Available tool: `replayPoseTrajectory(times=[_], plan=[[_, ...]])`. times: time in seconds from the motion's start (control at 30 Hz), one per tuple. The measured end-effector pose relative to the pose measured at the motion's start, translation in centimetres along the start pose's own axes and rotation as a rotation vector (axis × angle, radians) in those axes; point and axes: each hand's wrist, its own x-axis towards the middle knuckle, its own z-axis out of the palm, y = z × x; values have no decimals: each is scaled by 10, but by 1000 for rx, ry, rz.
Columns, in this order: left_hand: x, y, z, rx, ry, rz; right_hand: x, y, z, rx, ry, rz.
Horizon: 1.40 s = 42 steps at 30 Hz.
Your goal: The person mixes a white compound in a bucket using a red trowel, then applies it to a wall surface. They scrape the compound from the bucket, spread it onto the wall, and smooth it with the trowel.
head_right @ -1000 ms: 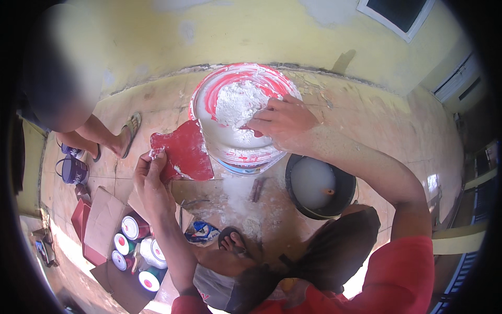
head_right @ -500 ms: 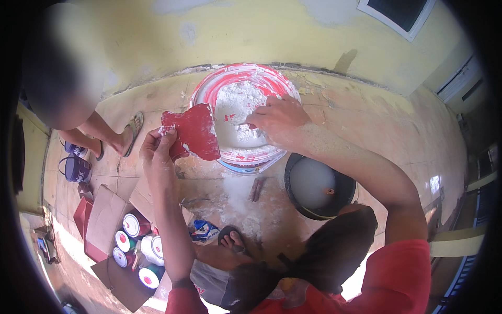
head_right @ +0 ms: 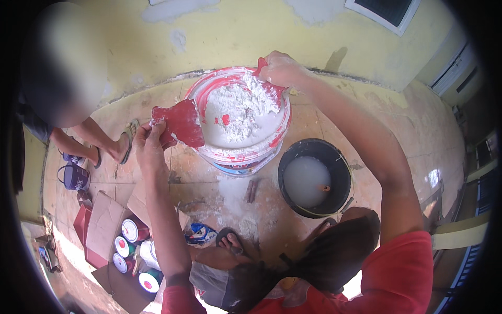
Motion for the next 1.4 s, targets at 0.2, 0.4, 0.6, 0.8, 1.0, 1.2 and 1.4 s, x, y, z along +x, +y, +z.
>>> replayPoseTrajectory(times=[0.2,0.4,0.6,0.8,1.0,1.2,1.4], plan=[[-7,0,-19,-2,49,38,-10,54,16,413,34,200],[-10,2,-19,-56,25,39,-62,23,45,713,23,292],[-13,5,-16,-80,21,39,-73,0,81,930,107,306],[-17,5,-16,-34,31,1,-26,-34,81,883,130,348],[-25,8,-36,14,68,10,-22,-53,51,121,96,-219],[-26,7,-30,-16,32,-3,-66,-5,69,-475,18,-776],[20,9,-6,97,4,-21,-65,-19,30,-529,-37,-586]])
